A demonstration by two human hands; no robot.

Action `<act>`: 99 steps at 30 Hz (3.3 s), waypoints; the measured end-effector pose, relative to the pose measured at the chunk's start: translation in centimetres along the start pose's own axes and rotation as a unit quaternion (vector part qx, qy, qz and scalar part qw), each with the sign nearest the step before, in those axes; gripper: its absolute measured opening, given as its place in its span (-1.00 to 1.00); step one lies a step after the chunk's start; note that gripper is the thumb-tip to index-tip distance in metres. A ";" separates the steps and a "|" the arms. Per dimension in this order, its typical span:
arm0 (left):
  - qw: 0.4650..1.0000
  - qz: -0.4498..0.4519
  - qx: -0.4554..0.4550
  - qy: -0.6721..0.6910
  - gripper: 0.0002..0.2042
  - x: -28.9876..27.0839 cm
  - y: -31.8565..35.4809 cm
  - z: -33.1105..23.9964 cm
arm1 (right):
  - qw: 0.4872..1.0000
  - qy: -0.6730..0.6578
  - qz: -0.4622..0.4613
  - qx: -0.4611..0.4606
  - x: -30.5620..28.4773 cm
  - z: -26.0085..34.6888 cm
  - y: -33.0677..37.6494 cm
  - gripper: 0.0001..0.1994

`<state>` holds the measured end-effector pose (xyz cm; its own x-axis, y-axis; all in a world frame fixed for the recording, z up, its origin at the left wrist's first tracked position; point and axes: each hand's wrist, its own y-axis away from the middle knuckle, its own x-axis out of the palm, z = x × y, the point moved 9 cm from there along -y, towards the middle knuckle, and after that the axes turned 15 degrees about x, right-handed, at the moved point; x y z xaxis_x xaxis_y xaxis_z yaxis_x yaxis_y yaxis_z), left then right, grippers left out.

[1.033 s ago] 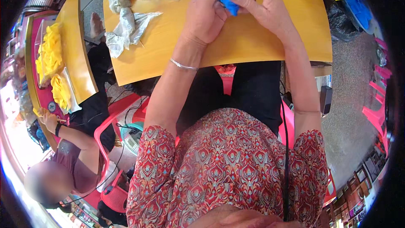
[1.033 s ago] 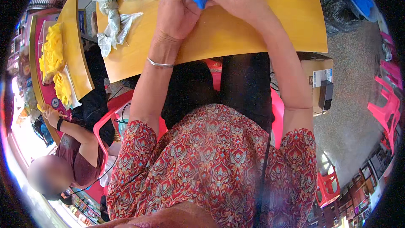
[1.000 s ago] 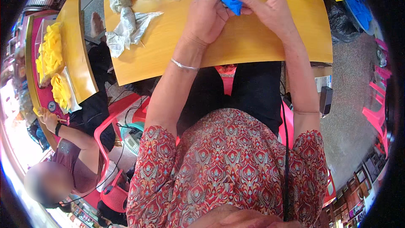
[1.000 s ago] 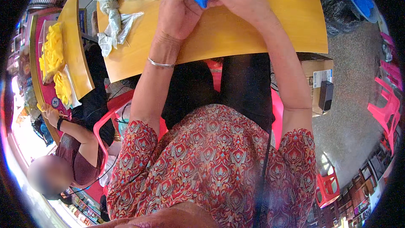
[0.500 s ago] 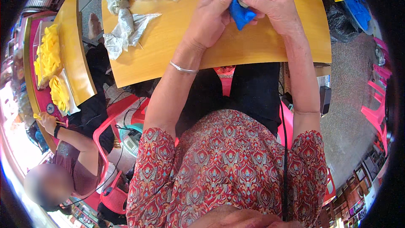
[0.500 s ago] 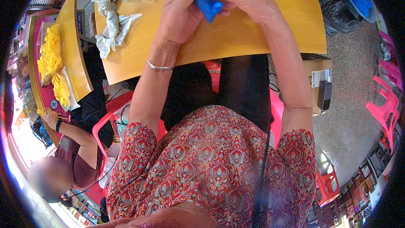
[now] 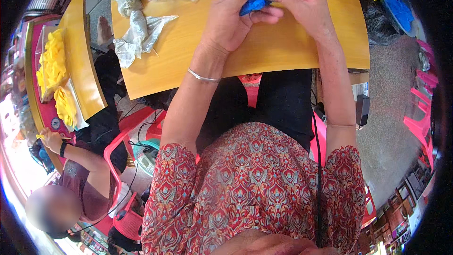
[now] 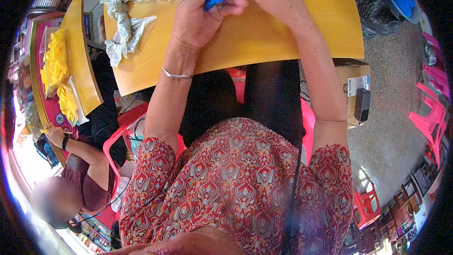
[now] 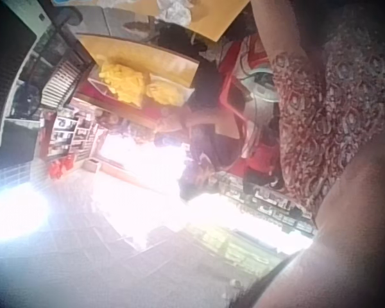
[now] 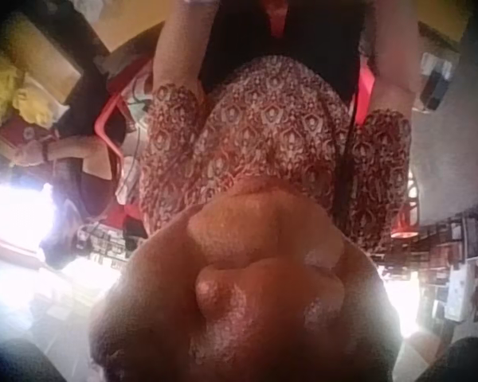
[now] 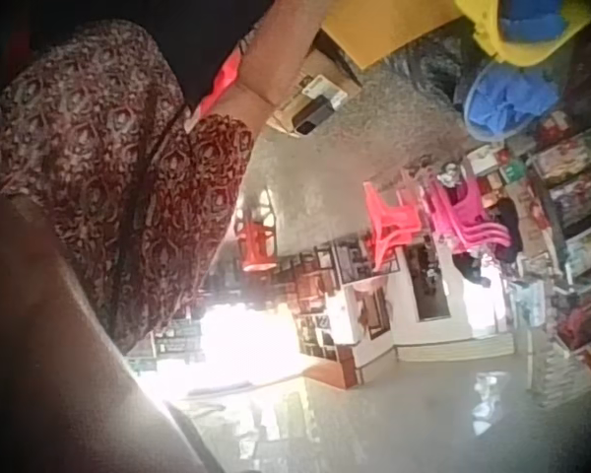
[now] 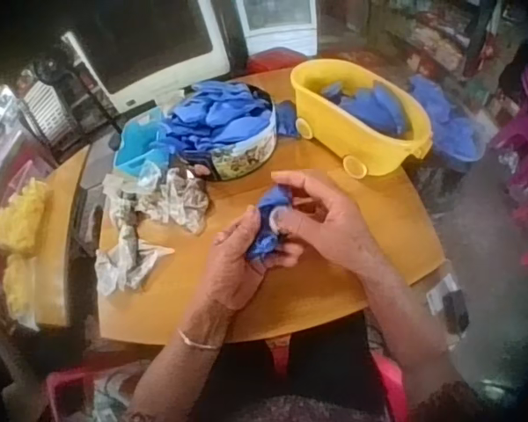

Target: Stuffing small blue fabric pouches with granular material from a plastic bag.

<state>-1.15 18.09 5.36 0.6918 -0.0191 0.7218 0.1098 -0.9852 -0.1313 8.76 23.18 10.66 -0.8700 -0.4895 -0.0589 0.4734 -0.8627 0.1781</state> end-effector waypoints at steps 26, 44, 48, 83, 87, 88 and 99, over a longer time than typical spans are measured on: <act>0.688 -0.006 0.381 -0.618 -0.83 5.7 2.9 -9.0 | 0.998 0.010 0.005 -0.056 0.4 0.0 -0.2 -0.73; 0.933 -0.079 0.294 -0.190 -0.91 0.2 1.6 -6.4 | 0.949 0.246 0.002 -0.196 2.7 3.6 2.8 -0.72; 0.931 -0.103 0.288 -0.198 -0.91 -0.4 1.7 -6.6 | 0.942 0.249 -0.001 -0.226 3.1 4.2 3.2 -0.74; 0.982 -0.084 0.162 0.039 -0.73 -1.3 -0.2 -3.1 | 0.958 0.188 -0.008 -0.217 1.7 2.0 1.8 -0.71; 0.986 -0.083 0.142 0.040 -0.75 -0.1 0.2 -2.9 | 0.887 0.341 -0.067 -0.304 2.8 3.2 2.7 -0.77; 0.986 -0.084 0.142 0.039 -0.75 0.0 0.1 -3.0 | 0.888 0.339 -0.066 -0.303 2.9 3.6 2.9 -0.77; 0.987 -0.124 0.098 -0.032 -0.64 -1.8 0.3 -1.8 | 0.933 0.322 -0.022 -0.157 2.1 2.8 2.0 -0.81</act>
<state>-3.59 17.56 5.25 0.6697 0.2361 0.7041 0.4133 -0.9062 -0.0893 7.48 20.81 13.63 -0.6742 -0.3410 -0.6551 0.5445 -0.8288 -0.1289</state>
